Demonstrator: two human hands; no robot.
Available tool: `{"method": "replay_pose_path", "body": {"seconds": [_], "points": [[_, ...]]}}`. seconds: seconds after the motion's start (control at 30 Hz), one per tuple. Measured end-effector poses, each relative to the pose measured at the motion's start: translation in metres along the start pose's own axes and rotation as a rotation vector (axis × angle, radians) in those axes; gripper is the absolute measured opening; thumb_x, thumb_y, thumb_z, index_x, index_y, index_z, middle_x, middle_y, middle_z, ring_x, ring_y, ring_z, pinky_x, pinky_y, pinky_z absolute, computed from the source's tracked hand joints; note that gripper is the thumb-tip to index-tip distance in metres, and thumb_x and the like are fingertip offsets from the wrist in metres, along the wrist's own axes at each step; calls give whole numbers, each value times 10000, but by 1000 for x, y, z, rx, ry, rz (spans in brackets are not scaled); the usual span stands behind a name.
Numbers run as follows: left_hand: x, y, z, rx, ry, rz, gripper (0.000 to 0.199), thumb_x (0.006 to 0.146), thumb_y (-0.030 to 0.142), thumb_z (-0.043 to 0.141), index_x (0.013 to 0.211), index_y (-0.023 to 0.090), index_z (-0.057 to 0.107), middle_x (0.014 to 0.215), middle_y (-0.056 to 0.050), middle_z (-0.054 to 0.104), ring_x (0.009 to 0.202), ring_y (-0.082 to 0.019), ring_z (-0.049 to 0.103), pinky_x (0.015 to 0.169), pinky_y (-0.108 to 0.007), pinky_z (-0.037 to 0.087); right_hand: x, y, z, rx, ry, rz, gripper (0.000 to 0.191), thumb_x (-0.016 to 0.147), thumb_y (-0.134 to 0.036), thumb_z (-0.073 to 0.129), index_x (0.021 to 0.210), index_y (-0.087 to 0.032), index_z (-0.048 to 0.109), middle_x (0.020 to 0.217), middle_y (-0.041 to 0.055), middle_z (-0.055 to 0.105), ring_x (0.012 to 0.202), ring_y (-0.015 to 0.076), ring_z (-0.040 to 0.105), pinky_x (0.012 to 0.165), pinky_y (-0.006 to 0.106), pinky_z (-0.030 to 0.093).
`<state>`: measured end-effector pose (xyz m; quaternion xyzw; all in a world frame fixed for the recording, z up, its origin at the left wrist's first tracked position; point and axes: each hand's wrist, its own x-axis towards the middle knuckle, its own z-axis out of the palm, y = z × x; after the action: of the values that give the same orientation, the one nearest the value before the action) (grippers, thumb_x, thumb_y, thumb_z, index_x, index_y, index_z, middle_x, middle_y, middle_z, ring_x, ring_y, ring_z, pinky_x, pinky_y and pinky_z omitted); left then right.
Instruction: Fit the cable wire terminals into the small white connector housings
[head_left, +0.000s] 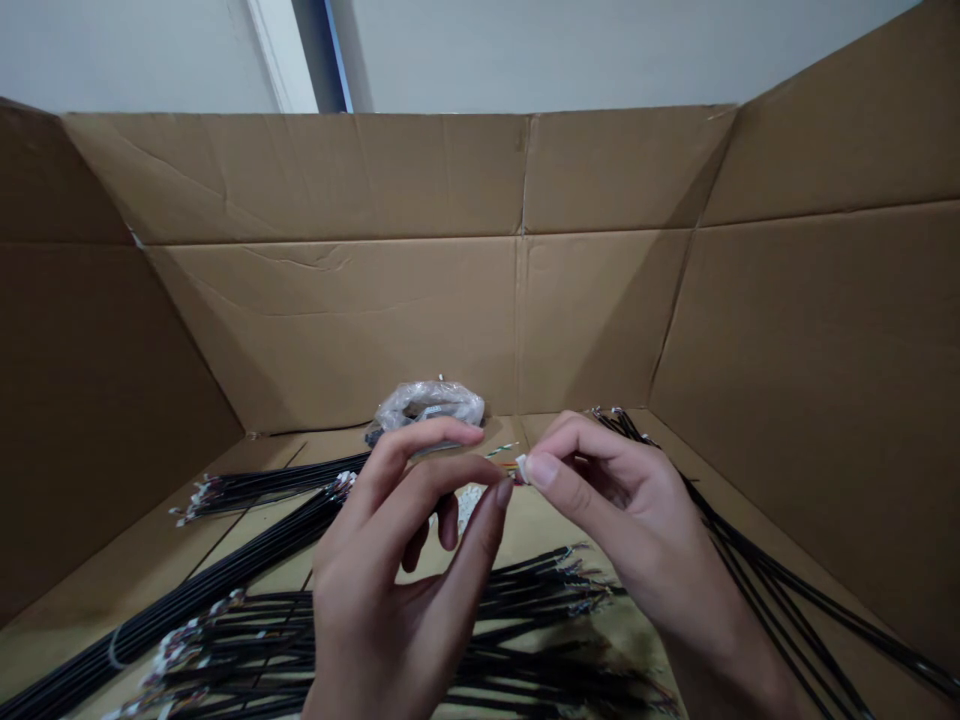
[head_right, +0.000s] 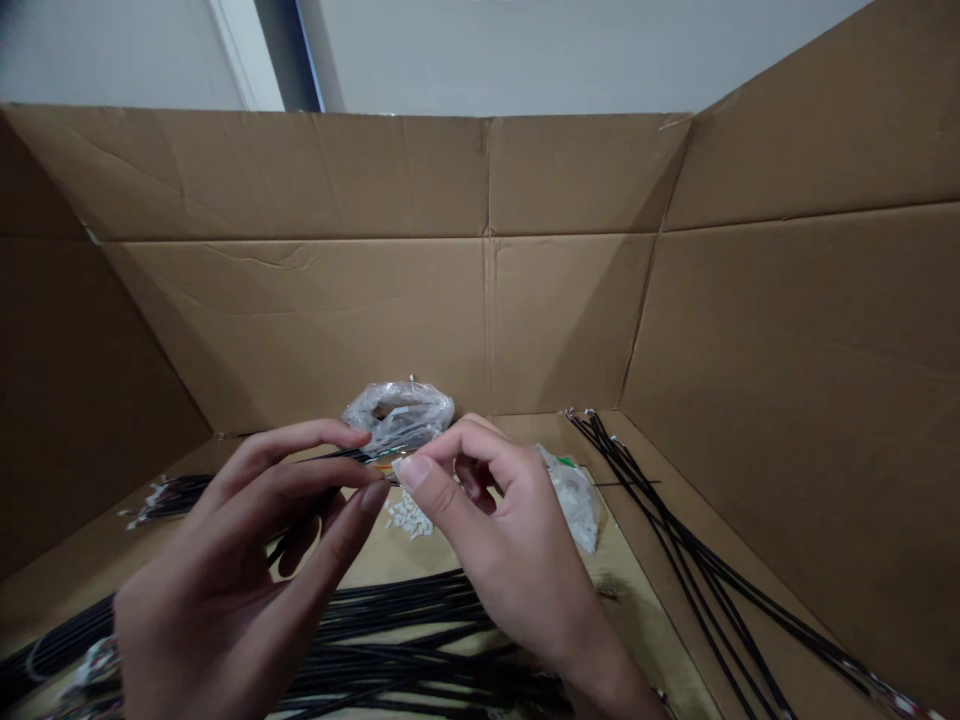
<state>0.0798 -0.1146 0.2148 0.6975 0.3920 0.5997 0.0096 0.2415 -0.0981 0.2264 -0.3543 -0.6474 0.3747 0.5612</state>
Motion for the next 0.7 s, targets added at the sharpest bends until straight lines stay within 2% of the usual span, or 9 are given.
{"method": "replay_pose_path", "body": {"seconds": [0.27,0.5,0.7], "points": [[1,-2,2,-1,2,1,151,949,145,686,934,291,724,1132,11,673,810,-117,658,599,-256,490,1,0,-1,0,1,-15,245,960,-376,675,763,-230,661,707,-35,520,665,147,455,620,296,377],[1,3,-2,-16,24,-29,168,954,125,679,932,287,715,1131,13,678,975,-155,680,675,-260,515,-2,-2,12,-74,69,-138,266,985,-312,634,736,-219,637,729,-28,548,688,141,493,629,290,391],[1,4,0,-14,37,-32,172,947,128,693,914,294,723,1101,23,695,961,-154,687,666,-265,516,-3,1,15,-77,83,-173,259,1006,-318,639,763,-229,643,745,-34,551,707,140,494,647,289,404]]}}
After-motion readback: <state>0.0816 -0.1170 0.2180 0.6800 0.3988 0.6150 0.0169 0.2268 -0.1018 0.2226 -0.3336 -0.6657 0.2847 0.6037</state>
